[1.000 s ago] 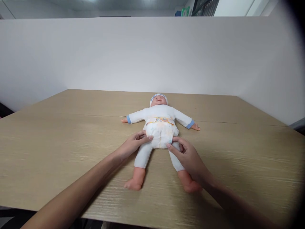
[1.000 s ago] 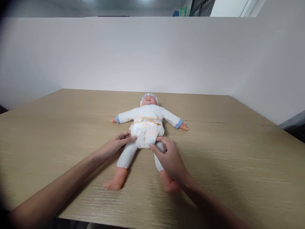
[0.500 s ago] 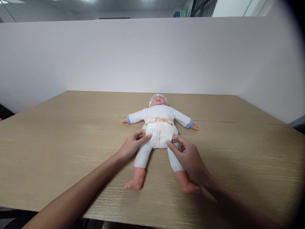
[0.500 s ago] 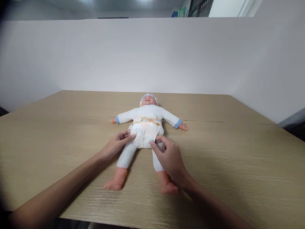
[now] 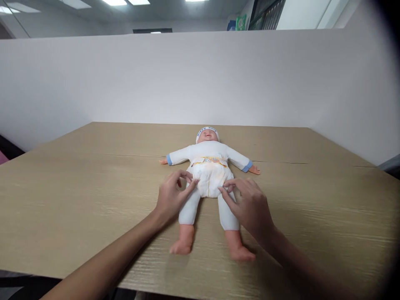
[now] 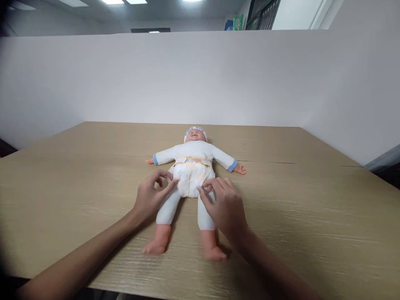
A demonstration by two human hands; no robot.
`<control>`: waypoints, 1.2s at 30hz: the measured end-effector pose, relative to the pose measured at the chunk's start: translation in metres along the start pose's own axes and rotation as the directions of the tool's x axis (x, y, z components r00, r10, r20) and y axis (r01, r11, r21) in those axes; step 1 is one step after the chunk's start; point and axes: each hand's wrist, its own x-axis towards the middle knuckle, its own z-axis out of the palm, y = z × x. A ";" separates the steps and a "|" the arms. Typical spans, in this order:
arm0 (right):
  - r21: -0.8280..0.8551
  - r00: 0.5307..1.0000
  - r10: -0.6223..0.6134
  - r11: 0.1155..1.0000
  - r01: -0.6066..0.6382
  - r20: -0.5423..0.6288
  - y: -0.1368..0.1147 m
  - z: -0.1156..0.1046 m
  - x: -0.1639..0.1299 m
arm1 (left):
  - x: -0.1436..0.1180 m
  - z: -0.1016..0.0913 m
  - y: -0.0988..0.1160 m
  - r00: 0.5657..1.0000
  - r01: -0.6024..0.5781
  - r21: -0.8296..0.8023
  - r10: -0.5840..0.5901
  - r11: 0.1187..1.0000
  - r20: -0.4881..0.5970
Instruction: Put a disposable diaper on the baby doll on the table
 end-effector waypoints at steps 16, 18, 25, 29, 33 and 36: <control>0.323 0.895 -0.383 0.897 0.302 0.228 0.086 0.037 0.036 | 0.055 0.013 -0.045 0.780 -0.594 -0.006 0.579 0.804 0.238; 0.316 0.884 -0.399 0.894 0.317 0.243 0.085 0.036 0.037 | 0.057 0.012 -0.046 0.754 -0.621 0.003 0.597 0.783 0.274; 0.221 0.865 -0.437 0.894 0.389 0.245 0.099 0.029 0.045 | 0.062 0.005 -0.049 0.762 -0.620 0.072 0.578 0.782 0.292; 0.000 0.965 -0.219 0.975 0.221 0.145 0.130 0.026 0.048 | 0.077 -0.003 -0.067 0.929 -0.369 0.282 0.359 0.885 0.090; -0.133 0.987 -0.018 0.990 0.040 0.161 0.149 0.033 0.053 | 0.101 -0.008 -0.086 0.984 -0.175 0.478 0.130 0.861 0.125; -0.193 0.961 0.162 0.974 -0.120 0.222 0.135 0.041 0.064 | 0.115 0.000 -0.079 0.981 -0.136 0.554 0.031 0.821 0.194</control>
